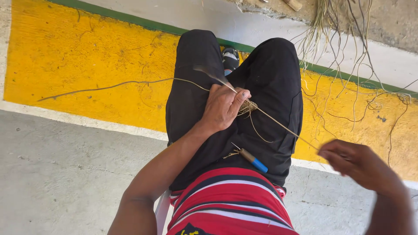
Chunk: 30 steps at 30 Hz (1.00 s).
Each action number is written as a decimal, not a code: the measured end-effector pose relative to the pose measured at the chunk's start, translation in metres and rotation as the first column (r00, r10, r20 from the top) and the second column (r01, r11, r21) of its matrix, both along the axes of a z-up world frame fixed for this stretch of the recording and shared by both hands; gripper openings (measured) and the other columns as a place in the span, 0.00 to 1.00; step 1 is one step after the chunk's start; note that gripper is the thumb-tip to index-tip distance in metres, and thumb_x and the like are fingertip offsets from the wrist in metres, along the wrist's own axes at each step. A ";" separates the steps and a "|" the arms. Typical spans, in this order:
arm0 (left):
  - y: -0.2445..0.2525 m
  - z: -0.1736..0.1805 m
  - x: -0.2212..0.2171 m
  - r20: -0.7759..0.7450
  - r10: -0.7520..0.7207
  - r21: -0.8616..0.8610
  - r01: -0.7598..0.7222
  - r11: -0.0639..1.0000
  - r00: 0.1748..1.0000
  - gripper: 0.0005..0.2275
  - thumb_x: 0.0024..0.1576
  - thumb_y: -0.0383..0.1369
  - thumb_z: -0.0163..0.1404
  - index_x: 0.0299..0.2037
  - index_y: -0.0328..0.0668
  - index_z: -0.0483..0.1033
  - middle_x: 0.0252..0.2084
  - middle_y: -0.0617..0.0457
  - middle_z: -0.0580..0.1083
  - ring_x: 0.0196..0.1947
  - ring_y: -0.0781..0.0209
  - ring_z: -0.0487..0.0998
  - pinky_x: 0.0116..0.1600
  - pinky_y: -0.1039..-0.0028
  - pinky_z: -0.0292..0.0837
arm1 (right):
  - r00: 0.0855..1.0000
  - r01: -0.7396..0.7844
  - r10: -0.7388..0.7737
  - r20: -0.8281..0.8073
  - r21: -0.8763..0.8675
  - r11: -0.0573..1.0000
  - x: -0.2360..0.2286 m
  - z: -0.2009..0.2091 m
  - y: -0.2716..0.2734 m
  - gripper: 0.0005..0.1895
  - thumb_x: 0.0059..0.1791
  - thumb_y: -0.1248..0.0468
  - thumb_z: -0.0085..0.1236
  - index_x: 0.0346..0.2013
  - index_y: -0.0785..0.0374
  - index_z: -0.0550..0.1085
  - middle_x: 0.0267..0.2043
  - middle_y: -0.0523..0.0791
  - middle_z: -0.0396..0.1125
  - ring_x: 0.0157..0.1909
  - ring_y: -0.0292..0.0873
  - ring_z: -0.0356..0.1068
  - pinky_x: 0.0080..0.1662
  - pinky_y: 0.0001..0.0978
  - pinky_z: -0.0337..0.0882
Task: The recorder is weaving a decorative item using straw or bamboo fibers while sitting in a workshop.
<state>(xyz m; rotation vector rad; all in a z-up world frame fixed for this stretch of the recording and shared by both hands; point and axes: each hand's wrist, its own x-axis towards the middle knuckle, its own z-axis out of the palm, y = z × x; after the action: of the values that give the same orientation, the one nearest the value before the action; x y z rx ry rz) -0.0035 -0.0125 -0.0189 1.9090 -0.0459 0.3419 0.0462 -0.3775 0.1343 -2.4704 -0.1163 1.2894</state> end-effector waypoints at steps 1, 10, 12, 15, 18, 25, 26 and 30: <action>-0.001 -0.003 0.001 0.007 0.010 0.008 -0.010 1.000 1.000 0.18 0.71 0.42 0.41 0.39 0.43 0.82 0.37 0.59 0.80 0.38 0.63 0.76 0.50 0.68 0.61 | 1.000 0.004 -0.005 -0.008 -0.107 0.994 0.002 -0.001 -0.031 0.16 0.51 0.52 0.57 0.45 0.57 0.80 0.21 0.44 0.67 0.23 0.37 0.64 0.28 0.34 0.73; 0.000 0.003 0.001 -0.020 -0.023 0.037 0.024 0.999 1.000 0.19 0.69 0.43 0.40 0.38 0.43 0.84 0.32 0.58 0.80 0.33 0.63 0.74 0.47 0.68 0.59 | 0.909 -0.185 0.268 0.320 -0.269 0.945 0.010 -0.011 -0.035 0.16 0.52 0.52 0.54 0.49 0.55 0.80 0.47 0.44 0.77 0.46 0.44 0.77 0.50 0.40 0.74; 0.000 0.002 0.001 0.020 -0.013 0.040 0.012 0.999 1.000 0.19 0.70 0.44 0.41 0.38 0.43 0.84 0.35 0.58 0.81 0.34 0.64 0.74 0.47 0.68 0.59 | 0.728 -0.312 0.421 0.540 -0.286 0.906 0.018 -0.008 0.029 0.15 0.52 0.54 0.56 0.49 0.56 0.79 0.49 0.47 0.75 0.51 0.50 0.75 0.51 0.44 0.73; 0.004 0.003 0.002 -0.014 -0.036 0.032 0.037 0.999 0.999 0.20 0.69 0.43 0.41 0.33 0.43 0.82 0.34 0.59 0.81 0.33 0.62 0.74 0.47 0.67 0.59 | 0.786 -0.269 0.079 0.613 0.226 0.936 0.021 -0.022 0.106 0.09 0.55 0.60 0.58 0.47 0.59 0.78 0.47 0.45 0.75 0.47 0.45 0.77 0.49 0.36 0.74; 0.009 0.006 0.000 -0.052 -0.058 -0.015 0.058 0.998 0.997 0.19 0.68 0.43 0.43 0.34 0.43 0.83 0.32 0.58 0.80 0.33 0.61 0.75 0.48 0.67 0.61 | 0.785 -0.355 0.123 0.607 0.278 0.893 0.015 -0.027 0.170 0.10 0.51 0.61 0.62 0.45 0.60 0.79 0.39 0.46 0.73 0.37 0.46 0.74 0.40 0.36 0.73; 0.013 0.017 -0.002 -0.015 -0.029 -0.093 0.028 0.995 0.999 0.13 0.67 0.40 0.46 0.37 0.45 0.82 0.37 0.59 0.80 0.38 0.61 0.76 0.53 0.68 0.62 | 0.790 -0.379 0.130 0.599 0.311 0.871 0.022 -0.058 0.193 0.06 0.51 0.63 0.62 0.39 0.63 0.78 0.35 0.47 0.70 0.32 0.46 0.73 0.35 0.37 0.70; 0.014 0.023 0.000 -0.035 -0.042 -0.096 0.038 0.995 0.999 0.12 0.64 0.40 0.50 0.39 0.44 0.82 0.38 0.59 0.81 0.37 0.60 0.76 0.51 0.68 0.62 | 0.840 -0.292 0.064 0.538 0.351 0.890 0.025 -0.060 0.195 0.06 0.51 0.63 0.62 0.38 0.63 0.77 0.34 0.47 0.70 0.30 0.45 0.72 0.34 0.36 0.70; 0.013 0.016 -0.003 -0.060 -0.002 -0.168 -0.008 0.986 0.998 0.09 0.65 0.38 0.51 0.42 0.44 0.81 0.40 0.60 0.80 0.39 0.62 0.77 0.51 0.69 0.64 | 0.851 -0.286 0.037 0.524 0.402 0.870 0.030 -0.050 0.210 0.07 0.51 0.63 0.63 0.38 0.64 0.77 0.33 0.46 0.70 0.30 0.43 0.71 0.34 0.35 0.70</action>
<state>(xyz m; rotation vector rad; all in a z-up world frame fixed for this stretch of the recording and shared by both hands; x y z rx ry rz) -0.0063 0.0008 -0.0033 1.7511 0.0245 0.2815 0.0758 -0.1672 0.0840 -2.3220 -0.7051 0.5339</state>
